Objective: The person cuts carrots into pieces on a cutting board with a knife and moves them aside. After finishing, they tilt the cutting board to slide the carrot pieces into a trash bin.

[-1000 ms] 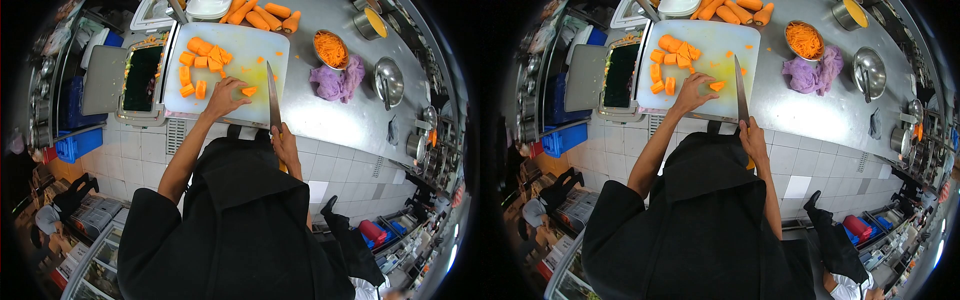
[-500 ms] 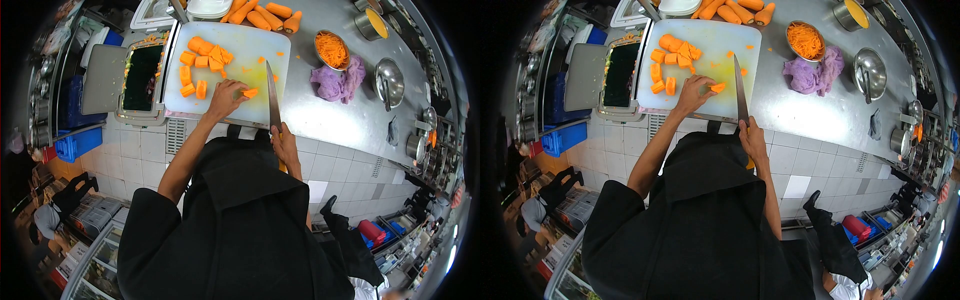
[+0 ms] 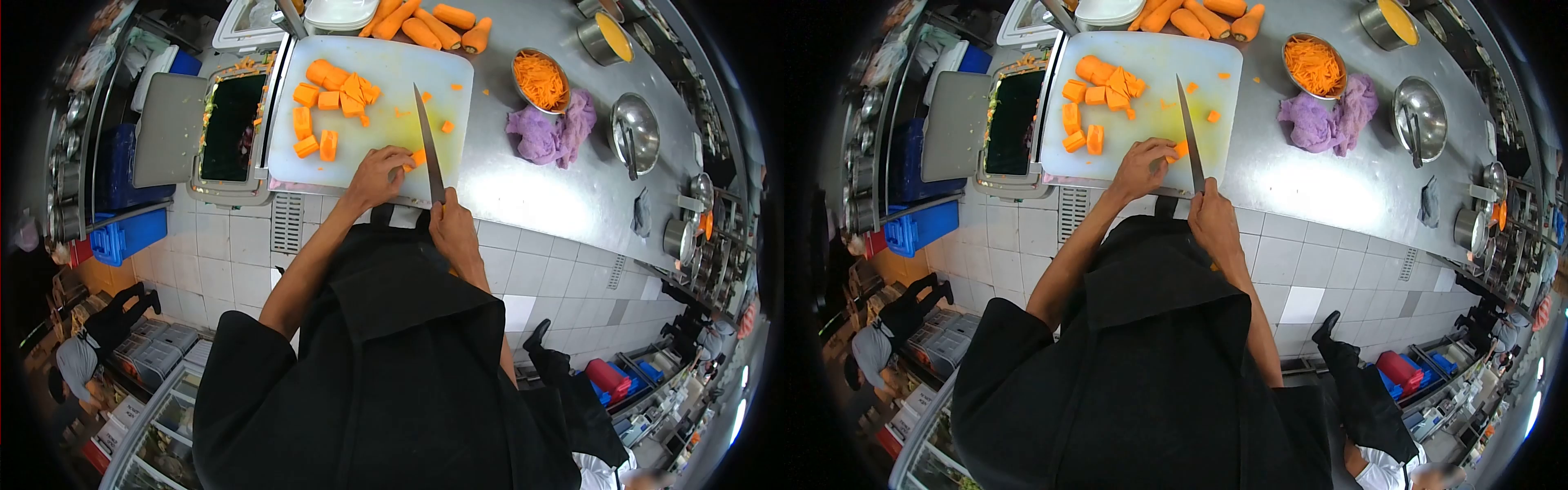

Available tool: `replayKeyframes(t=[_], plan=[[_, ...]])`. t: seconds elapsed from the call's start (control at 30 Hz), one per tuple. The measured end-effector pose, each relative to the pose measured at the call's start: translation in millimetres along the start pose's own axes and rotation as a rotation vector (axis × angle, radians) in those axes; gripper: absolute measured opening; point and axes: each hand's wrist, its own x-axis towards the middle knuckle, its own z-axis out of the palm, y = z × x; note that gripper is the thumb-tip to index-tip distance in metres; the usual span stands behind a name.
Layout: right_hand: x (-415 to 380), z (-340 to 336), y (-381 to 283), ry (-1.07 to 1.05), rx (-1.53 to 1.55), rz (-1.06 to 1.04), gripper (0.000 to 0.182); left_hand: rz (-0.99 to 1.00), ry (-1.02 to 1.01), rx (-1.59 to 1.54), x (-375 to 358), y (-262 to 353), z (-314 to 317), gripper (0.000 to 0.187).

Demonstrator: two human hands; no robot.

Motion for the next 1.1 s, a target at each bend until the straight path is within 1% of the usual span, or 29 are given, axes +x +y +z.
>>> replayKeyframes(t=[0.07, 0.1, 0.17, 0.2, 0.27, 0.3, 0.37, 0.47, 0.6, 0.67, 0.7, 0.77, 1.0, 1.1], plan=[[-1, 2, 4, 0.029, 0.001, -0.083, 0.015, -0.031, 0.025, -0.012, 0, 11, -4, 0.022], [-1, 2, 3, 0.026, 0.001, -0.086, 0.015, -0.034, 0.029, -0.010, 0, 11, -3, 0.022], [-2, 0, 2, -0.010, 0.014, 0.006, 0.015, -0.053, 0.078, 0.002, 2, 12, 0, 0.023], [-2, -2, 1, -0.010, 0.013, 0.005, 0.015, -0.053, 0.079, 0.002, 3, 8, 2, 0.023], [-2, -5, 0, -0.047, 0.030, 0.033, 0.015, -0.154, 0.136, -0.067, 8, -1, 7, 0.029], [-2, -4, 1, -0.045, 0.029, 0.035, 0.015, -0.152, 0.134, -0.069, 10, 1, 7, 0.029], [-2, 3, 4, -0.033, -0.042, 0.011, 0.016, -0.237, 0.197, -0.175, 15, 6, 5, 0.032], [-1, 10, 4, -0.040, -0.073, -0.015, 0.015, -0.185, 0.160, -0.131, 17, 1, 5, 0.028], [2, 21, 7, -0.008, -0.096, -0.048, 0.014, -0.198, 0.164, -0.111, 18, 2, 4, 0.027], [4, 24, 8, 0.000, -0.092, -0.075, 0.013, -0.109, 0.178, -0.091, 17, 1, 4, 0.024], [5, 26, 8, -0.002, -0.092, -0.077, 0.013, -0.110, 0.180, -0.089, 17, 0, 4, 0.024], [6, 29, 10, 0.018, -0.113, -0.075, 0.013, -0.031, 0.181, -0.066, 17, -3, 4, 0.026], [4, 28, 3, 0.047, -0.180, -0.080, 0.012, -0.033, 0.136, -0.078, 19, -7, 3, 0.027], [2, 25, 0, 0.022, -0.194, -0.066, 0.011, 0.004, 0.137, -0.090, 21, -10, 4, 0.029]])
